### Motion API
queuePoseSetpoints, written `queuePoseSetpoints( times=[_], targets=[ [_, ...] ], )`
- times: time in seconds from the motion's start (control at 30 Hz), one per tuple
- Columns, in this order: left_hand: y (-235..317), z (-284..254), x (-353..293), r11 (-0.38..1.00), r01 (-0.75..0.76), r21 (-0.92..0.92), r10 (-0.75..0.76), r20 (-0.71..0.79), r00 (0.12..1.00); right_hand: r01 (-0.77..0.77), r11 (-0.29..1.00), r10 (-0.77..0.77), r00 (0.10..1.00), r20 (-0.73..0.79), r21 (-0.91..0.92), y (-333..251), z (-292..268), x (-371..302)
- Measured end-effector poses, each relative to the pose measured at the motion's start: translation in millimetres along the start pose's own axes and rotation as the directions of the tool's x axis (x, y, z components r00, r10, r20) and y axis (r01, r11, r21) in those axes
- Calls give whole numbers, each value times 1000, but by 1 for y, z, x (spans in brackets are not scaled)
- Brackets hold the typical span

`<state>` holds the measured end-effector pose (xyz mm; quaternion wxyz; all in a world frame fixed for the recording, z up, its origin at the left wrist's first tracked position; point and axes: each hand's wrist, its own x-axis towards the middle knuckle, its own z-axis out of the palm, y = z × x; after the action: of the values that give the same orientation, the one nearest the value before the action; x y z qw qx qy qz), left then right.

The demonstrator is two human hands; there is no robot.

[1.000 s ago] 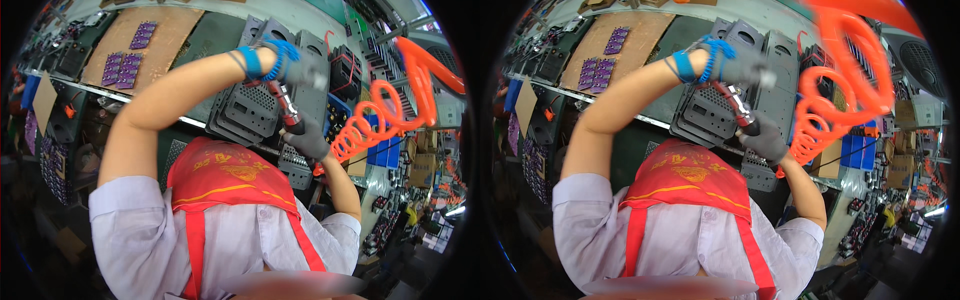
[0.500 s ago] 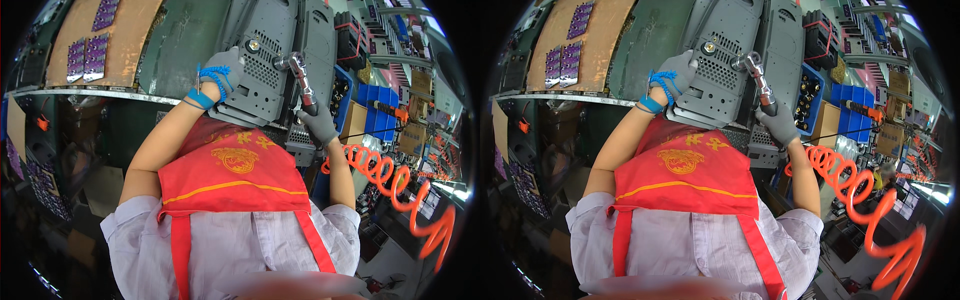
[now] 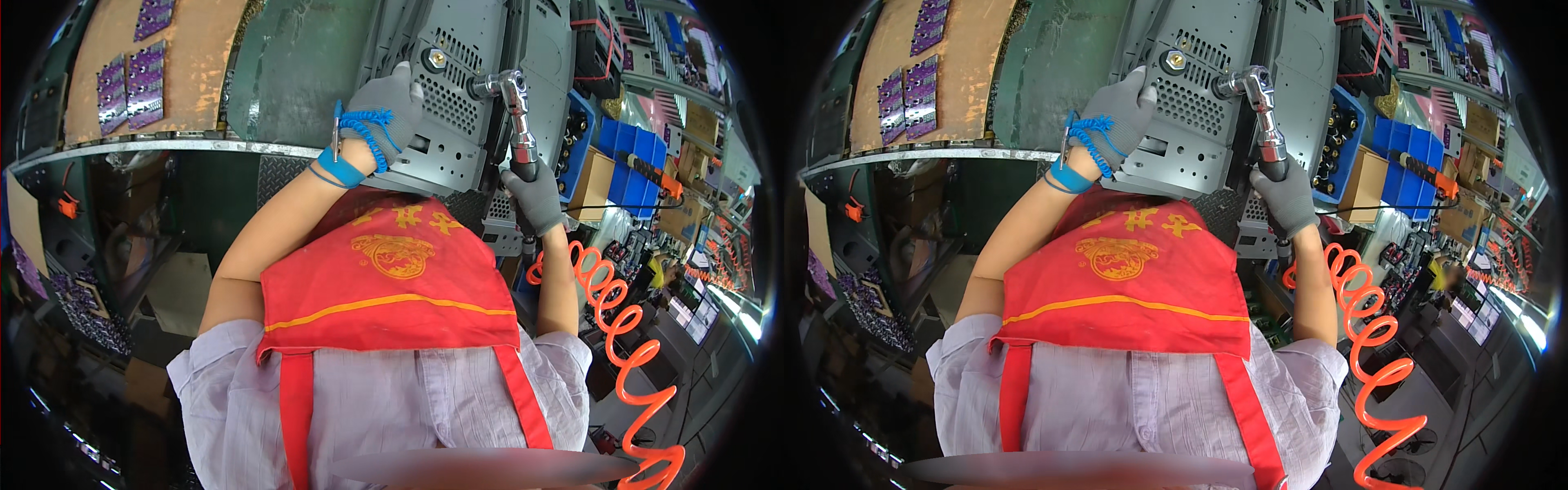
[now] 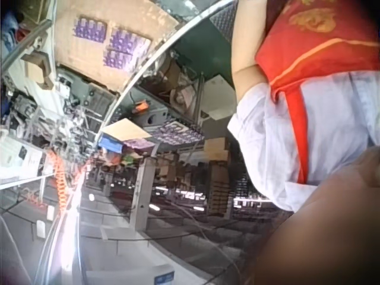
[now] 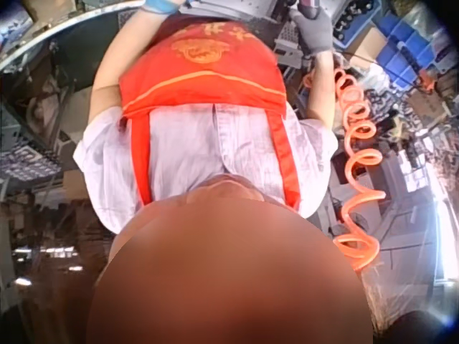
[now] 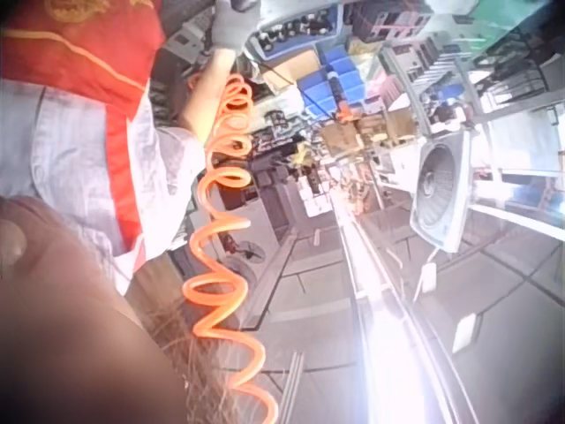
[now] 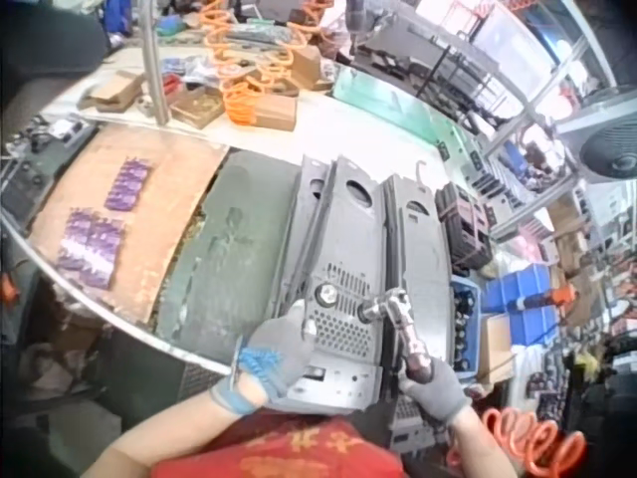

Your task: The worker uses a pneumatic tool to secure components on metal chassis and then places printed circuit boards (PCBs) onto the assembled units.

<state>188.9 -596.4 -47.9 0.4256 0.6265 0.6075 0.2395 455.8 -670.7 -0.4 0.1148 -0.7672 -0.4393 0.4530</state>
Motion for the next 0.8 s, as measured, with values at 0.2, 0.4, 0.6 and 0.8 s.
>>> queuePoseSetpoints(
  times=[0.2, 0.4, 0.6, 0.8],
  targets=[
    [0, 4, 3, 997, -27, 69, 25, 33, 999, -36, 997, 34, 999, -30, -61, 5, 2, 1],
    [-2, 11, -1, 999, -37, 23, 38, -40, 998, -28, 999, 26, 999, -32, -46, 6, 9, -3],
    [2, 10, -6, 999, 17, -30, -19, -67, 998, -59, 998, 59, 998, -31, 1, 3, 12, -7],
    [6, 10, -9, 997, 29, -66, -37, -124, 992, -12, 999, 10, 998, -59, -32, 10, 14, -4]
  ],
)
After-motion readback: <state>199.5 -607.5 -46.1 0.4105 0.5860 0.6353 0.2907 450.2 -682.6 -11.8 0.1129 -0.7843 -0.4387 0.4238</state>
